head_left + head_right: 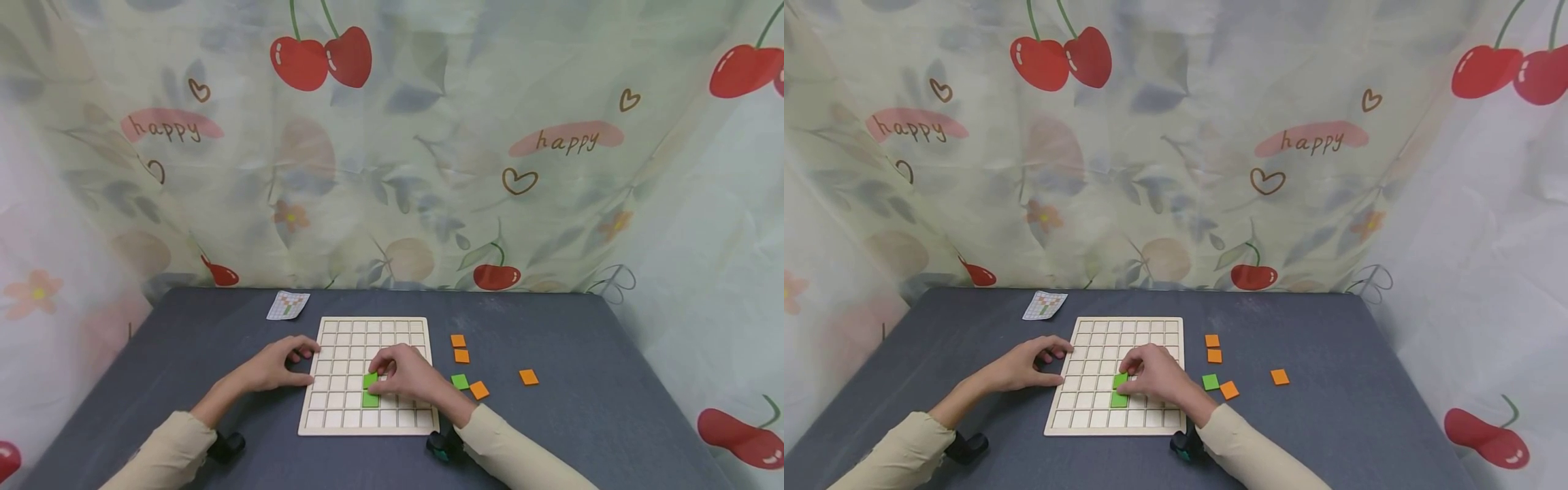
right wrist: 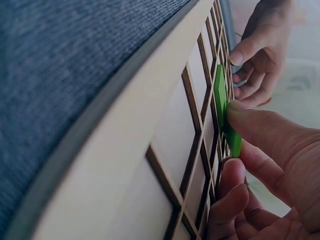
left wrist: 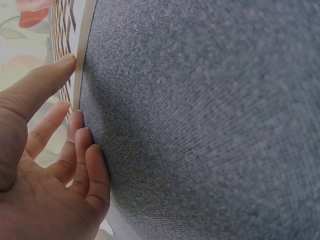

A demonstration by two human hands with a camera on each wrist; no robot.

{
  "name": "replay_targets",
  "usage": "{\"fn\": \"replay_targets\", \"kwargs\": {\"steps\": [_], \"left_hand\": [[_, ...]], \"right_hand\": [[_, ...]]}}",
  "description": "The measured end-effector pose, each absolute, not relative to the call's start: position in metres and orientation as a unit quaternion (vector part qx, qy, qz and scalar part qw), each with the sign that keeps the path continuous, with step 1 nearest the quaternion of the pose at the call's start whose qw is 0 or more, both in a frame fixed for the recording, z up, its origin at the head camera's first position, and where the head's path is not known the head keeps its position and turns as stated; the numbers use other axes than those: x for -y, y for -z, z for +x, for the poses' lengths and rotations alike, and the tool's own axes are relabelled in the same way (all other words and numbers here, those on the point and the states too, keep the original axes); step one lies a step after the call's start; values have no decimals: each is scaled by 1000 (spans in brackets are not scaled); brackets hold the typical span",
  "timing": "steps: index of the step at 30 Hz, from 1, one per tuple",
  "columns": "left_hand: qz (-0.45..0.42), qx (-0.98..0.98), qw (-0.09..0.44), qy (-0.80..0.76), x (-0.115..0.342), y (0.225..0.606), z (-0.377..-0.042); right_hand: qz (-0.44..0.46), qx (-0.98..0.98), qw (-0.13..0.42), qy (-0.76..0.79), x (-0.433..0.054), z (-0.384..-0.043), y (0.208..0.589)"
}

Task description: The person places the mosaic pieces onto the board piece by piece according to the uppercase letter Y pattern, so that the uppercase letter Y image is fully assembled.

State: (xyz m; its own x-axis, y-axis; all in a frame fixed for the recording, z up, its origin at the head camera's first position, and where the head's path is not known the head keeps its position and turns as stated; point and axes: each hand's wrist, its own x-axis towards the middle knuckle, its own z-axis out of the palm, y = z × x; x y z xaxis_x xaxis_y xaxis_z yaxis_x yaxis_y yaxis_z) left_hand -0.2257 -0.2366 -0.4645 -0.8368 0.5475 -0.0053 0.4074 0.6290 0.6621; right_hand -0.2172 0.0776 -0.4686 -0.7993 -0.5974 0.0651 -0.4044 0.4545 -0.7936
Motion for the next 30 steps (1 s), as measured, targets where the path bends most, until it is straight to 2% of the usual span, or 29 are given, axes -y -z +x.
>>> {"fn": "replay_targets", "kwargs": {"steps": [19, 30], "left_hand": [[255, -899, 110, -338, 236, 464, -228], [254, -899, 110, -339, 235, 464, -225]], "right_hand": [[-302, -821, 139, 464, -84, -220, 467], [-333, -802, 134, 477, -126, -226, 457]]}}
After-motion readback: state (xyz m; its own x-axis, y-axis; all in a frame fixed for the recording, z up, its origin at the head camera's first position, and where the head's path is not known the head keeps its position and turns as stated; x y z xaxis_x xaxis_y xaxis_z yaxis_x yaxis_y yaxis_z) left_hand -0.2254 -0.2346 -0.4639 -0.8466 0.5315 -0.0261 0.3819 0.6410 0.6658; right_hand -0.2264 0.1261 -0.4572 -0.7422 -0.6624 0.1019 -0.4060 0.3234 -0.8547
